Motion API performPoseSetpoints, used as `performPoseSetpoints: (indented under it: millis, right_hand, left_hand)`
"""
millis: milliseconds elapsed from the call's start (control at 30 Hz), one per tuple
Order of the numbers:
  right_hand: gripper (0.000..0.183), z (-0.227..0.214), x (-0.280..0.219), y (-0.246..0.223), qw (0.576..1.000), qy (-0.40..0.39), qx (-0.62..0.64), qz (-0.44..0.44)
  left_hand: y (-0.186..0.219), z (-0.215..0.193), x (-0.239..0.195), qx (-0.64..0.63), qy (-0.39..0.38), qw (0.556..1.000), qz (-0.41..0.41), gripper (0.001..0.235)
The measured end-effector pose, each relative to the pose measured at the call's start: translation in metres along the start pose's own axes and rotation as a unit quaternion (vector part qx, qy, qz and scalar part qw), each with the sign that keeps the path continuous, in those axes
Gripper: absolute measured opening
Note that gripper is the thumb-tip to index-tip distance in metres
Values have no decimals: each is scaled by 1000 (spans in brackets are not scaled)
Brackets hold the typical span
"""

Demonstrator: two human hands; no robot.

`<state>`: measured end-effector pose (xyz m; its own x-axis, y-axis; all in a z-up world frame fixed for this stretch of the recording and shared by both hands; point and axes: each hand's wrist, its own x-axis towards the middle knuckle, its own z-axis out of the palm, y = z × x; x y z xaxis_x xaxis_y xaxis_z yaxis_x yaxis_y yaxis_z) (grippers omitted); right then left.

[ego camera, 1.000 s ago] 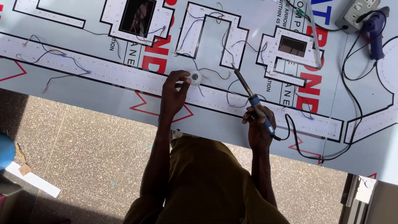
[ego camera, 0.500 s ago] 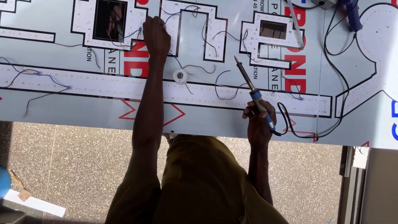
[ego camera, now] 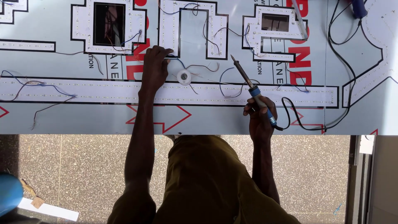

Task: Soldering wires to LED strips and using a glue gun to secure components on a sign board.

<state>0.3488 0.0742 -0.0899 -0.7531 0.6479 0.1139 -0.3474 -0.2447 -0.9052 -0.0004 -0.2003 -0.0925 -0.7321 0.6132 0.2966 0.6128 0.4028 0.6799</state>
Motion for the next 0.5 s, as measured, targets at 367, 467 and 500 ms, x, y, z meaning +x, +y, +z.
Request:
performPoseSetpoints:
  millis: [367, 467, 500]
  right_hand:
    - [46, 22, -22, 5, 999, 34, 16, -26]
    - [45, 19, -35, 2, 997, 60, 15, -46]
    - [45, 14, -40, 1, 996, 69, 10, -51]
  left_hand:
    - [-23, 22, 7, 105, -27, 994, -2, 11]
    - [-46, 34, 5, 130, -26, 991, -3, 14]
    - [-30, 29, 10, 123, -31, 992, 5, 14]
